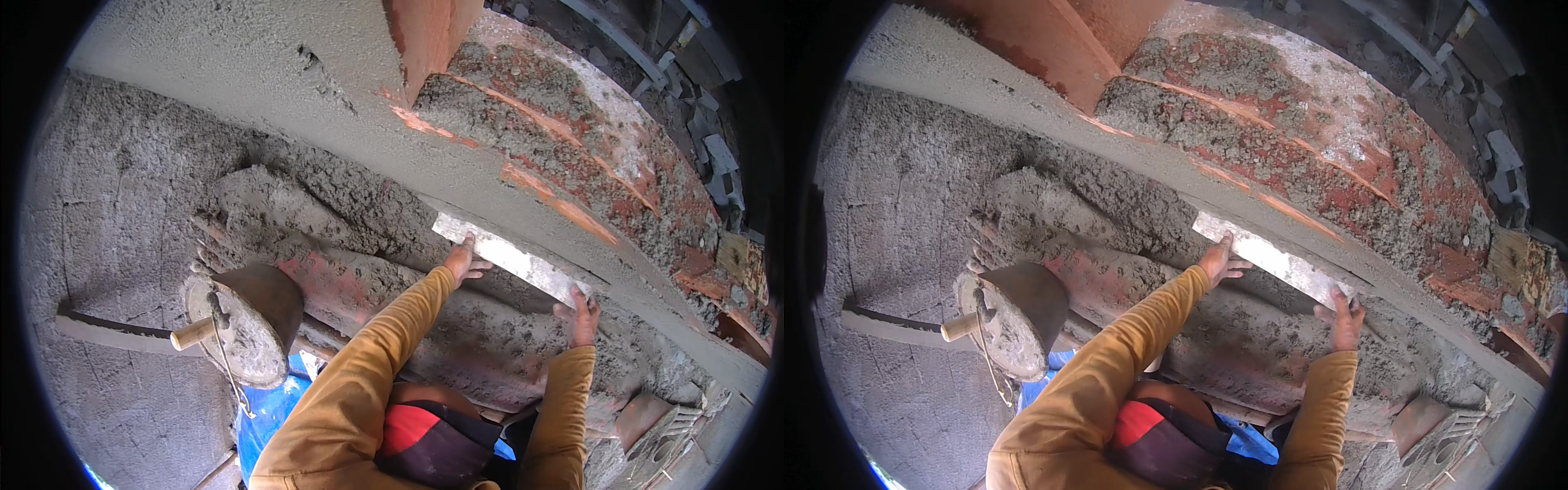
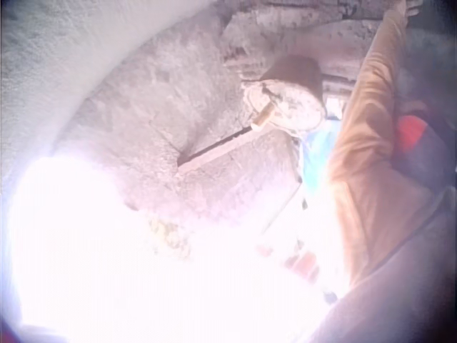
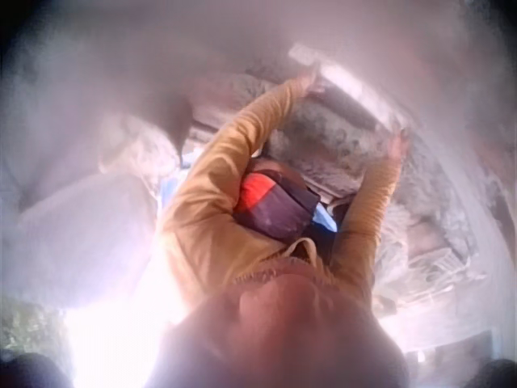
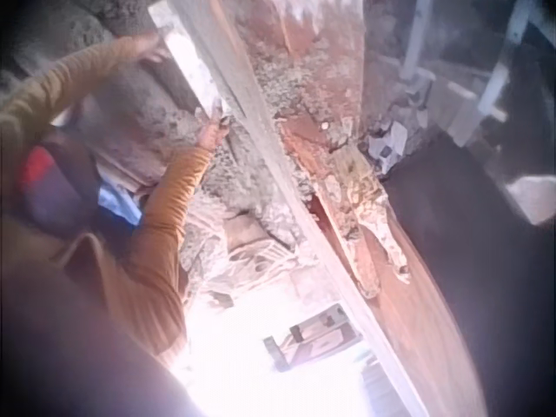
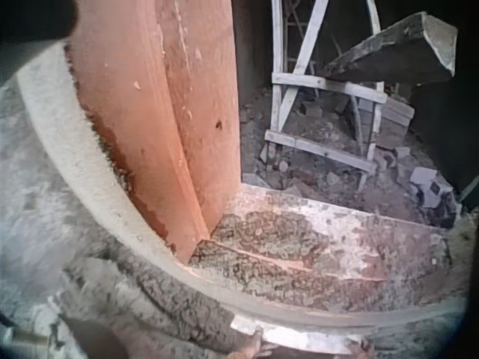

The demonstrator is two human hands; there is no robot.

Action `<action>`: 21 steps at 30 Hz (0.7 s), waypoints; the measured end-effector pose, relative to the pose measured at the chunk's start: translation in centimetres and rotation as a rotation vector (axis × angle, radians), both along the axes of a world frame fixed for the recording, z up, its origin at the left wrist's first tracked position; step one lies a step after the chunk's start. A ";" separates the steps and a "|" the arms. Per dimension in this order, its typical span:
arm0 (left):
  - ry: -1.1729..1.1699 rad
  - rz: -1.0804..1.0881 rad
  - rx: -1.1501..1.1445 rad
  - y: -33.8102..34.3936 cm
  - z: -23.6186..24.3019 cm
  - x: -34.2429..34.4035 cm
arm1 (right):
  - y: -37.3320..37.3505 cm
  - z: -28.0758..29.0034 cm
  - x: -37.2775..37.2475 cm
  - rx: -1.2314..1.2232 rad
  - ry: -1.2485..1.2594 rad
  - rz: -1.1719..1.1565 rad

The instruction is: The person scoops wet cement from a bucket with a trowel and applies it to a wall, then smooths the surface with a straightedge. The person repeats the process of scooping and applying cement to different sections of the wall.

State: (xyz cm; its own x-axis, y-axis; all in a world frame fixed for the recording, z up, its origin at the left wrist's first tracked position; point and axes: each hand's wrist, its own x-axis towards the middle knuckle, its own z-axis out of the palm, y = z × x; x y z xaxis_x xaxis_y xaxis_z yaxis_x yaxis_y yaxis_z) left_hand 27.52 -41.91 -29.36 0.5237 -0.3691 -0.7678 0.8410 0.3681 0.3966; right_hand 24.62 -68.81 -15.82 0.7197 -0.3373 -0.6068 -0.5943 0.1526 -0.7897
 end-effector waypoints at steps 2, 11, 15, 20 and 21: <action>0.070 -0.030 -0.009 -6.8 1.6 -1.1 | -7.6 1.4 -1.5 -0.078 0.026 -0.021; -0.181 0.142 -0.108 -4.7 8.7 -3.8 | -9.9 8.2 -2.2 -0.077 -0.112 0.045; -0.207 0.286 0.284 4.4 7.0 -1.4 | 2.8 5.3 0.6 0.099 -0.108 -0.002; -0.098 0.063 0.218 1.5 4.2 -0.4 | 0.3 3.8 0.5 0.014 -0.011 0.097; -0.069 0.004 0.183 -0.8 3.2 -0.8 | -1.4 4.3 0.3 -0.031 0.013 0.077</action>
State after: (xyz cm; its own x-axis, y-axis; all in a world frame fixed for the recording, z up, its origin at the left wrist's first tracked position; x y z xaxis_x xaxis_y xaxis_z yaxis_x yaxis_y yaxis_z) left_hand 26.71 -42.74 -26.20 0.5784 -0.2245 -0.7843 0.8082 0.2884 0.5135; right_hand 24.87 -70.16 -11.51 0.7363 -0.2996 -0.6067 -0.6137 0.0818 -0.7853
